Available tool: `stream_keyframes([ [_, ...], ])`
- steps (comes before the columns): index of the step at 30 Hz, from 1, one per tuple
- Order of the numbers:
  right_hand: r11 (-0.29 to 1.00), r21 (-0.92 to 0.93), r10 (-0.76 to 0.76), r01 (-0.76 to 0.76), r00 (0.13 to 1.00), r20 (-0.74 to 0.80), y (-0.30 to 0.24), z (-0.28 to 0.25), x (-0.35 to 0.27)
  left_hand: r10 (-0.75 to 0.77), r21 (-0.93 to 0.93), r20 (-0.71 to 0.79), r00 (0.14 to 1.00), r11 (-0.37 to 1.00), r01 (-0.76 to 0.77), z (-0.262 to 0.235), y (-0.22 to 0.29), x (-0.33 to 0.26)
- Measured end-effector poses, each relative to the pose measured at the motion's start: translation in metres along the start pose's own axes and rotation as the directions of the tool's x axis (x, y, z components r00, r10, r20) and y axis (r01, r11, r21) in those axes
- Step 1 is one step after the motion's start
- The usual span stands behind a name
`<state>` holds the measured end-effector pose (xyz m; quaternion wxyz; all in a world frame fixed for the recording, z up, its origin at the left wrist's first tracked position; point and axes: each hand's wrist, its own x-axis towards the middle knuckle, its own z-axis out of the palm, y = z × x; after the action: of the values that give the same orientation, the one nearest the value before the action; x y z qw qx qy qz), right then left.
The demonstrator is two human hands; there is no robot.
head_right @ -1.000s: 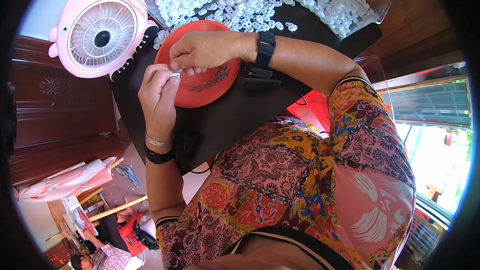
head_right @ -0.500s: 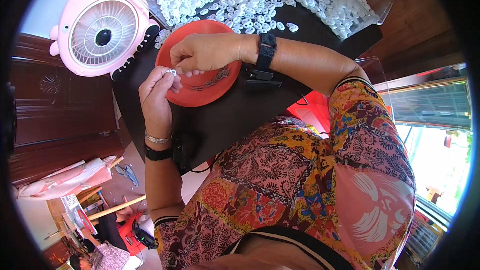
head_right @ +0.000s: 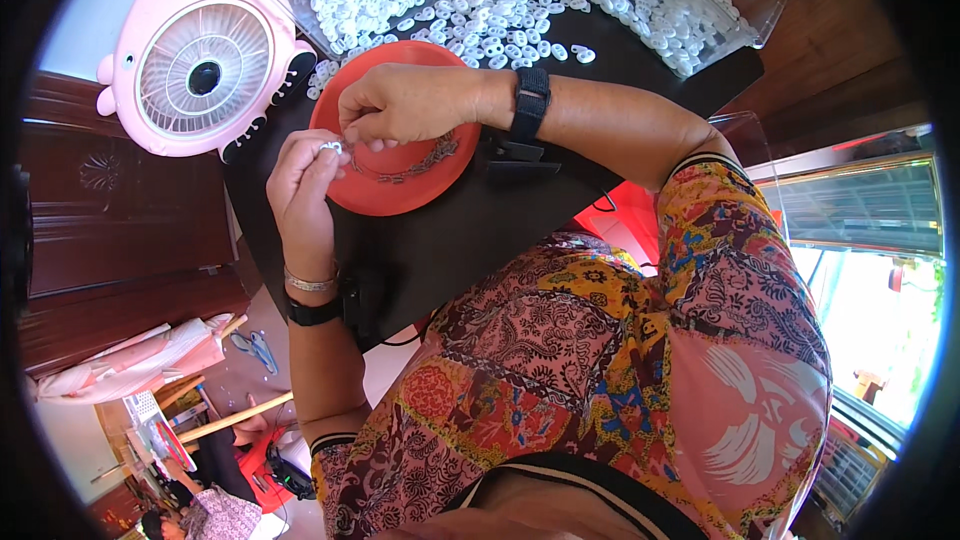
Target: The person is manually assembling small white plastic components on a table.
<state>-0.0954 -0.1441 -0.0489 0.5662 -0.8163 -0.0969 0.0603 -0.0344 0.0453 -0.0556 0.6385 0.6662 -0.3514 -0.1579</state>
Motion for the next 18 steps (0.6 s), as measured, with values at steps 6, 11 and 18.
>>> stream_keyframes([
  [6,0.999,0.031,0.042,-0.044,0.997,0.068,-0.002,-0.002,-0.001,0.203,0.322,0.124,0.971,0.918,-0.233,0.007,0.008,-0.001],
  [11,0.997,0.029,0.068,-0.071,0.995,0.073,-0.002,-0.002,0.0,0.063,0.197,0.106,0.992,0.977,-0.083,0.004,0.002,-0.002],
  [18,1.0,0.027,0.014,-0.014,1.0,0.026,-0.001,-0.006,-0.001,-0.187,-0.139,0.037,0.982,0.972,0.191,-0.003,-0.001,-0.001],
])
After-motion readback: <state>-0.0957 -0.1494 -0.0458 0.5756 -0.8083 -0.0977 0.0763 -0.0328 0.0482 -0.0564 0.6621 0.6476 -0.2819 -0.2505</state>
